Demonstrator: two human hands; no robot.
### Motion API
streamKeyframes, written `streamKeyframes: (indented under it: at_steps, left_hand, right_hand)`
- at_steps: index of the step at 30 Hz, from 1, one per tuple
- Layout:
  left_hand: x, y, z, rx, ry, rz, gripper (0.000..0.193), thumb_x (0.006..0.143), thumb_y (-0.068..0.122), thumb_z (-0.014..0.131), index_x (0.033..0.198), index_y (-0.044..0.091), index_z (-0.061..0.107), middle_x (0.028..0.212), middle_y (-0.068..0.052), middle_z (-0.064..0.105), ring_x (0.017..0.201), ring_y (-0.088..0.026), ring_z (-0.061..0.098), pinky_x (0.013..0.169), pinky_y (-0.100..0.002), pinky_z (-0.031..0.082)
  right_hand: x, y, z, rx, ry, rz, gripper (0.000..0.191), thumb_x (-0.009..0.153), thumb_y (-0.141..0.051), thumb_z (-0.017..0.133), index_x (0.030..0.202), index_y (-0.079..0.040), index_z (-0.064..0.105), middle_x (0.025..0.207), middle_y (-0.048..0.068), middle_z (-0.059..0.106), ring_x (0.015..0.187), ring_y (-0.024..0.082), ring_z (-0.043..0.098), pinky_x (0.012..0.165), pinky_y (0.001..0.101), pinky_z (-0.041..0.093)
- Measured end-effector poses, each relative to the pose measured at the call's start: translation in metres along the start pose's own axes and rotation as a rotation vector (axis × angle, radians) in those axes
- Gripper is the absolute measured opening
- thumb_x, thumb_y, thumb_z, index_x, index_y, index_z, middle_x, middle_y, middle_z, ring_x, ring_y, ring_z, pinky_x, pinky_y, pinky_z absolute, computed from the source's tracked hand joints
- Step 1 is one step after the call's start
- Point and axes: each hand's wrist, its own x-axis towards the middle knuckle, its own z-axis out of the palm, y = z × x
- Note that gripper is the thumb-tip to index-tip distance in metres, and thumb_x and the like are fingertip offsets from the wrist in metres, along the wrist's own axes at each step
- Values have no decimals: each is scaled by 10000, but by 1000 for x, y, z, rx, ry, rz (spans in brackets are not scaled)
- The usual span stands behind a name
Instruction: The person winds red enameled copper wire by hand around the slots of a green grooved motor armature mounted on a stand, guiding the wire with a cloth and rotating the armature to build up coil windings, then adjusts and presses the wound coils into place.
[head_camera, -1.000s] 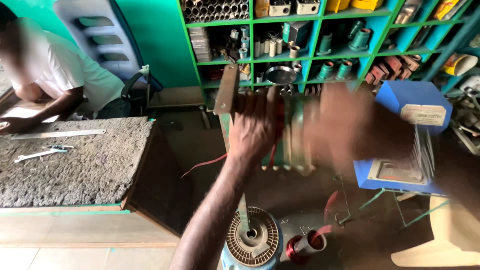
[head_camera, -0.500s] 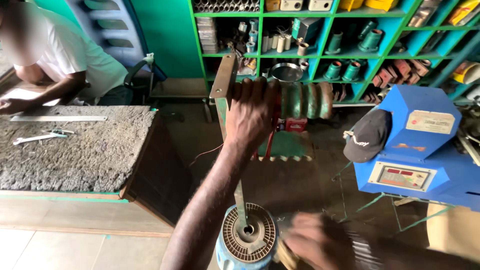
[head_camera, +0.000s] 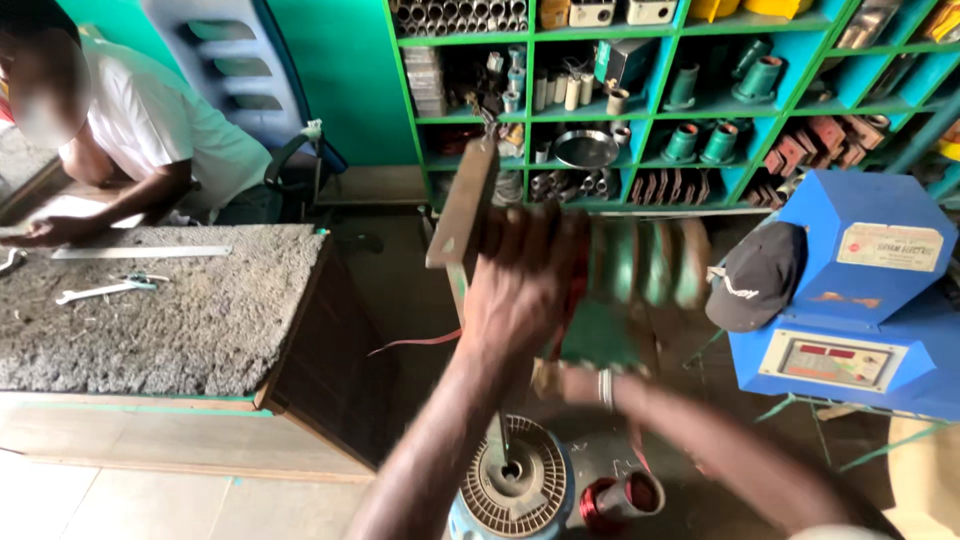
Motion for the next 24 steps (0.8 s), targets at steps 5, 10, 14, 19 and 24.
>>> streamKeyframes:
  at_steps: [5, 10, 14, 19, 24]
  left_hand:
    - [26, -25, 40, 16, -98, -98, 471, 894, 235, 609, 1324, 50, 553, 1169, -155, 596, 1110, -356, 555, 1001, -505, 402]
    - [20, -7, 35, 54, 32, -38, 573, 939, 185, 571, 1465, -26, 482, 1241, -177, 584, 1119, -367, 543, 1068, -518, 391]
    - [-7, 22, 6, 35, 33, 17, 601, 934, 202, 571, 1487, -9, 463, 1311, -192, 578, 1173, -378, 538, 1098, -519, 375]
    - [0, 12, 7, 32, -32, -14, 515, 894, 234, 601, 1367, 47, 515, 1219, -172, 575, 1147, -368, 536, 1057, -509, 395]
    - [24, -21, 30, 37, -23, -54, 469, 847, 292, 634, 1249, 62, 555, 1122, -153, 573, 1094, -353, 538, 964, -496, 403]
  right_hand:
    - [-125, -89, -37, 111, 138, -434, 206, 766, -177, 673, 963, -132, 706, 913, 53, 682, 860, 259, 615, 801, 408, 479]
    - [-41, -27, -268, -452, 433, -453, 217, 768, -184, 676, 976, -134, 714, 931, 47, 686, 874, 249, 616, 809, 402, 479]
    - [89, 39, -265, -552, 345, -160, 227, 769, -189, 679, 986, -135, 721, 945, 42, 690, 885, 241, 617, 816, 397, 480]
    - [15, 22, -30, -112, 97, 38, 239, 772, -196, 682, 998, -137, 729, 964, 36, 695, 899, 231, 618, 824, 391, 480]
    - [-111, -73, -28, 93, 189, -535, 345, 677, -146, 678, 996, -19, 700, 847, 78, 664, 744, 271, 586, 713, 406, 480]
